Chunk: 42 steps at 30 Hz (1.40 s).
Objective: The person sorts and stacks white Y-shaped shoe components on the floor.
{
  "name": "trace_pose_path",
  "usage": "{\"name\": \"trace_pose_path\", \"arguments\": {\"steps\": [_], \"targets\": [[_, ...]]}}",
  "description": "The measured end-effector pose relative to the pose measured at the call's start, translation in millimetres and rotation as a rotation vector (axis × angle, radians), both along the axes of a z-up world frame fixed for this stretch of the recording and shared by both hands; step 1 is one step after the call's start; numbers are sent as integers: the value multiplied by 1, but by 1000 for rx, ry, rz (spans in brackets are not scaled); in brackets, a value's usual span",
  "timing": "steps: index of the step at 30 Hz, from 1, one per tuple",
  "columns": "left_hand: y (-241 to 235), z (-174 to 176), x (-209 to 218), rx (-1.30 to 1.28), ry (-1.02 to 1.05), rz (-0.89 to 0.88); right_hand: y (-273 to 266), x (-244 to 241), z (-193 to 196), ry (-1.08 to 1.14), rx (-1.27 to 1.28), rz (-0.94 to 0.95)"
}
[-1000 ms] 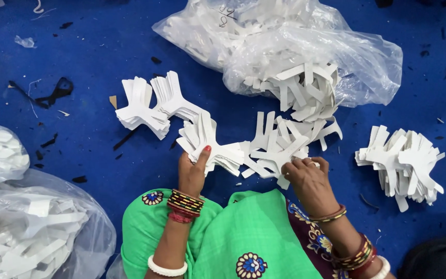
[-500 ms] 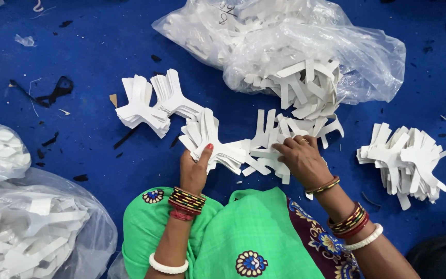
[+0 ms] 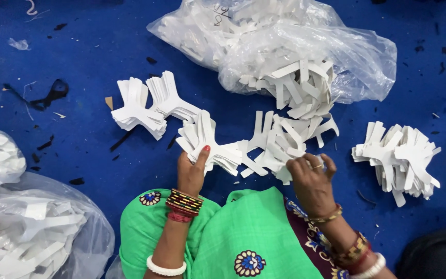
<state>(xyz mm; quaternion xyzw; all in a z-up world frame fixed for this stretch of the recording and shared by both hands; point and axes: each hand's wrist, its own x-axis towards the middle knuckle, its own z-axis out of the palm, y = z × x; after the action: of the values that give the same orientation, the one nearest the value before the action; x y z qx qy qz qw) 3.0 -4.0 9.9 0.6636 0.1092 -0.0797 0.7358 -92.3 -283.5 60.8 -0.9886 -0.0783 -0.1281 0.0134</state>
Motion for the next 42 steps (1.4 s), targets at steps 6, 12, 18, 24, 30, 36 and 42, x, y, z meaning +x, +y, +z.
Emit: {"name": "trace_pose_path", "arguments": {"steps": [6, 12, 18, 24, 30, 36, 42], "targets": [[0, -3, 2, 27, -11, -12, -58, -9, 11, 411, 1092, -592], [2, -8, -1, -15, 16, -11, -68, -10, 10, 508, 1736, -750], [2, -10, 0, 11, 40, -3, -75, -24, -4, 532, 1869, -723], [4, -11, 1, -40, 1, -20, -95, -36, -6, 437, 1802, -743], [5, -4, 1, 13, 49, 10, -162, -59, 0, 249, 1282, -879], [6, -19, 2, -19, -13, -4, -266, -80, -2, -169, 268, -780], [4, -14, 1, 13, 18, 1, -126, -27, -16, 74, 940, -498]]}}
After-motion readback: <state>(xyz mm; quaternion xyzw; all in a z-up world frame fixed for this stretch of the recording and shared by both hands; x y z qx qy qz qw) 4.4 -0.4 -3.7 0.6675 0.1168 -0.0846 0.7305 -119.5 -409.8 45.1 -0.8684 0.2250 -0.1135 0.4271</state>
